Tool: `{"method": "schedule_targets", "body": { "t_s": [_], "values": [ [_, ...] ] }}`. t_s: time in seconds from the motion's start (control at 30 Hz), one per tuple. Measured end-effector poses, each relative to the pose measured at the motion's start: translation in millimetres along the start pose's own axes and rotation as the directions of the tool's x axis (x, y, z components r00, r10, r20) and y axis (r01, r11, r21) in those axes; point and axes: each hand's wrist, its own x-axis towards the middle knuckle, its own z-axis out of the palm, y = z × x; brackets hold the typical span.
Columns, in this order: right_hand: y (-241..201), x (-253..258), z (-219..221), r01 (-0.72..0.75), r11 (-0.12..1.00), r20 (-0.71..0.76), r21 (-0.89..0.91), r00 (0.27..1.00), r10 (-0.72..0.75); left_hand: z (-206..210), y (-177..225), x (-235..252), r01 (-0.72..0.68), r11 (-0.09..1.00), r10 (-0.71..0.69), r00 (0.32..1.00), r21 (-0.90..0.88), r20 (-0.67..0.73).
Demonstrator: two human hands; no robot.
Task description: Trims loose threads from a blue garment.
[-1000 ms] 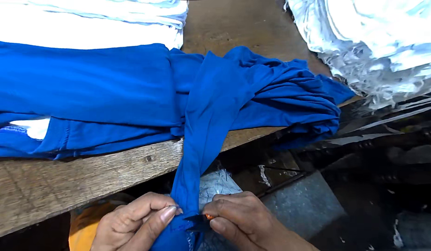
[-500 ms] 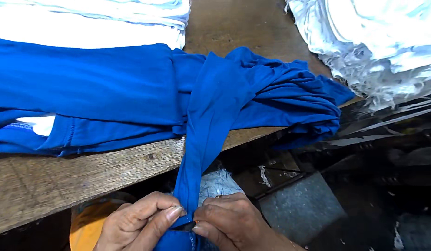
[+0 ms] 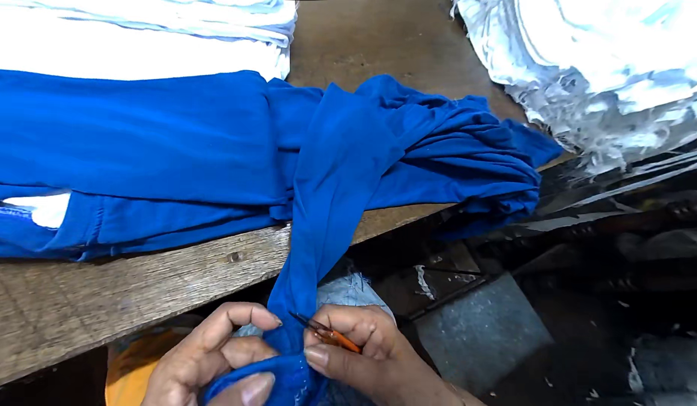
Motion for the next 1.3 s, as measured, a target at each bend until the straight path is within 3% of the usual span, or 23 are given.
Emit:
{"method": "schedule_targets", "body": {
  "t_s": [0.23,0.37,0.43,0.5,0.53,0.6,0.7,0.8,0.93,1.0,1.1,1.17,1.3],
  "values": [
    [-6.6,-4.4,-3.8,-0.047,0.998,-0.056,-0.051,0.997,0.045,-4.5,3.2,-3.0,-0.018,0.995,0.017,1.0,0.095,0.014],
    [-6.7,-1.4,-4.0,0.11,0.965,-0.09,-0.239,0.987,-0.135,-17.0,-7.2,-4.6,-0.132,0.896,0.164,0.986,0.424,-0.04],
    [-5.4,1.0,-5.4,0.259,0.833,-0.031,-0.49,0.949,-0.314,-19.2,-9.8,-7.7,-0.126,0.789,0.234,0.967,0.601,-0.104],
    [-8.7,2.8,-4.9,0.387,0.567,0.123,-0.727,0.886,-0.447,-13.7,-7.6,-11.4,-0.077,0.742,0.264,0.947,0.666,-0.184],
    [-10.8,3.4,-2.3,0.441,0.446,0.203,-0.779,0.85,-0.486,-8.6,-4.9,-13.0,-0.054,0.78,0.241,0.945,0.623,-0.22],
    [-15.3,2.9,4.4,0.512,0.309,0.322,-0.801,0.805,-0.498,2.5,-0.1,-14.6,-0.013,0.921,0.124,0.957,0.389,-0.263],
    [-16.8,-0.1,11.9,0.565,0.258,0.421,-0.784,0.789,-0.448,7.9,-2.6,-14.8,0.014,1.0,-0.009,0.973,0.021,-0.231],
    [-11.3,-5.6,16.0,0.578,0.246,0.466,-0.778,0.794,-0.39,9.1,-7.8,-16.5,0.014,0.991,-0.045,0.97,-0.131,-0.238],
    [-2.1,-11.6,16.3,0.557,0.279,0.47,-0.782,0.822,-0.322,15.6,-9.7,-15.2,-0.04,0.998,0.021,0.931,-0.044,-0.364],
    [0.5,-12.1,13.6,0.51,0.37,0.398,-0.777,0.852,-0.339,15.8,-7.9,-15.3,-0.042,0.998,0.026,0.932,-0.036,-0.362],
    [-1.8,-10.6,7.8,0.385,0.604,0.167,-0.698,0.908,-0.385,16.8,-1.2,-16.2,-0.02,0.999,0.005,0.943,-0.043,-0.332],
    [-4.5,-5.4,6.3,0.358,0.696,0.059,-0.622,0.908,-0.415,19.5,1.1,-17.6,-0.023,0.999,0.014,0.951,-0.027,-0.308],
    [-6.7,4.0,9.9,0.386,0.562,0.088,-0.731,0.871,-0.484,23.9,3.2,-17.4,-0.068,0.997,0.072,0.97,0.023,-0.233]
  ]
}}
